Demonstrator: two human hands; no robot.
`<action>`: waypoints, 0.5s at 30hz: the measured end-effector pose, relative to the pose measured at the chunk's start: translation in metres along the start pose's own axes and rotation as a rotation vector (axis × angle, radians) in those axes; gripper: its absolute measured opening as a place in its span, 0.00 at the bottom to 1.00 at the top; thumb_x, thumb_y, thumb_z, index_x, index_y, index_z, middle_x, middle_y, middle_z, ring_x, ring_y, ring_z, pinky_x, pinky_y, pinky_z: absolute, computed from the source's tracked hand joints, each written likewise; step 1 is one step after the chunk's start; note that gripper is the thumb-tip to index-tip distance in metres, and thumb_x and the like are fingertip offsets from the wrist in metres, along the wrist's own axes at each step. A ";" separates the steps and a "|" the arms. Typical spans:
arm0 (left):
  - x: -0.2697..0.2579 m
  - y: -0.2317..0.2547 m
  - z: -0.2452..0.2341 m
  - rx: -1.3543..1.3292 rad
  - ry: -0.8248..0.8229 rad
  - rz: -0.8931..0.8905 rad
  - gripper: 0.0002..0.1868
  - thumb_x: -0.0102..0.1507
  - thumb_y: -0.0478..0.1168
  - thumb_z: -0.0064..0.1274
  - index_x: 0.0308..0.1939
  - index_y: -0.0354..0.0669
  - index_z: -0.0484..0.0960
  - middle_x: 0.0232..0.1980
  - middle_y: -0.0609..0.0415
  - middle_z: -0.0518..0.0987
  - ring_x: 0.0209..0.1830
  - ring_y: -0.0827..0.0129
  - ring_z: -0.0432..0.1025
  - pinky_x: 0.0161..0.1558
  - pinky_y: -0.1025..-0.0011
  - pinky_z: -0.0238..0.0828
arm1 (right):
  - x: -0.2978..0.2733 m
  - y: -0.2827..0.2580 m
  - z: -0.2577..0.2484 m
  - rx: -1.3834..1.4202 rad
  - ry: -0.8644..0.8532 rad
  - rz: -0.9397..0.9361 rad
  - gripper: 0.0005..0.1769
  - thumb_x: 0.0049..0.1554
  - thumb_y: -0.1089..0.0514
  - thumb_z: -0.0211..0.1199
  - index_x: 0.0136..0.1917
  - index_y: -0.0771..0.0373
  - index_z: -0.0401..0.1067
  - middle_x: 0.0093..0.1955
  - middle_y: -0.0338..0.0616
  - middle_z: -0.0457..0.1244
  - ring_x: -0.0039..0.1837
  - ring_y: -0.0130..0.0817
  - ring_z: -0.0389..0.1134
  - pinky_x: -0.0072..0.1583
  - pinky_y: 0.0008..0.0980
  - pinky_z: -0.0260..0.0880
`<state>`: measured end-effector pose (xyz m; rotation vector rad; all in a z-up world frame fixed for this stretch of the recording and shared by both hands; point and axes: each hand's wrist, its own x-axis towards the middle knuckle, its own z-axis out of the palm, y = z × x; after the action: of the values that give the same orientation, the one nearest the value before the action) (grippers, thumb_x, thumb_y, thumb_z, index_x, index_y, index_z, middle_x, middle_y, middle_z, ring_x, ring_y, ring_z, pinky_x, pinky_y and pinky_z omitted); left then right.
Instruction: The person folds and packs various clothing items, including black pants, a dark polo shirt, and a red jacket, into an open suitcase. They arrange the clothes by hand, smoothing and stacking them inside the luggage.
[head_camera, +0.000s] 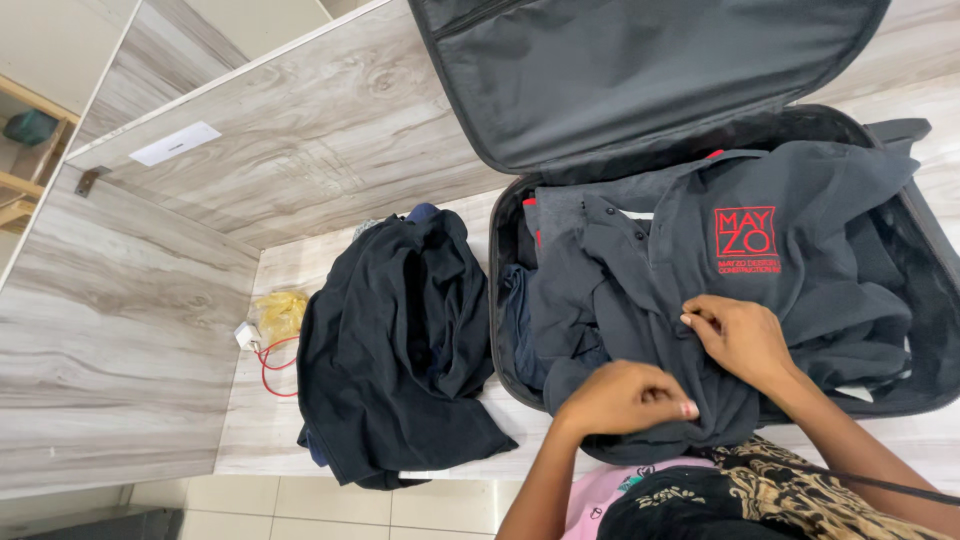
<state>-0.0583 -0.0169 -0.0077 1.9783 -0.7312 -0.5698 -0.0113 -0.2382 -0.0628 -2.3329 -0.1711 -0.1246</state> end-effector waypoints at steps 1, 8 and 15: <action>0.001 0.000 -0.003 -0.026 0.187 -0.074 0.18 0.63 0.54 0.58 0.45 0.45 0.87 0.38 0.53 0.84 0.33 0.67 0.78 0.39 0.69 0.75 | -0.010 -0.001 -0.003 0.151 -0.008 0.048 0.14 0.53 0.53 0.68 0.50 0.63 0.78 0.36 0.44 0.69 0.31 0.35 0.67 0.38 0.35 0.67; 0.049 -0.039 -0.012 0.009 0.701 -0.235 0.42 0.58 0.49 0.64 0.69 0.35 0.62 0.54 0.35 0.77 0.46 0.46 0.78 0.48 0.58 0.75 | -0.040 -0.024 -0.023 0.149 -0.736 -0.157 0.10 0.51 0.54 0.72 0.44 0.60 0.80 0.25 0.44 0.63 0.28 0.32 0.60 0.35 0.31 0.59; 0.056 -0.032 0.043 0.206 0.389 0.021 0.25 0.64 0.35 0.52 0.67 0.42 0.69 0.54 0.34 0.75 0.49 0.36 0.74 0.49 0.49 0.71 | -0.021 -0.025 -0.058 0.250 -0.302 0.052 0.14 0.52 0.55 0.69 0.52 0.57 0.81 0.31 0.38 0.70 0.32 0.32 0.70 0.36 0.29 0.69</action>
<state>-0.0376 -0.0687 -0.0609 2.1819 -0.5821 -0.0891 -0.0380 -0.2650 -0.0077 -2.0933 -0.2594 0.2627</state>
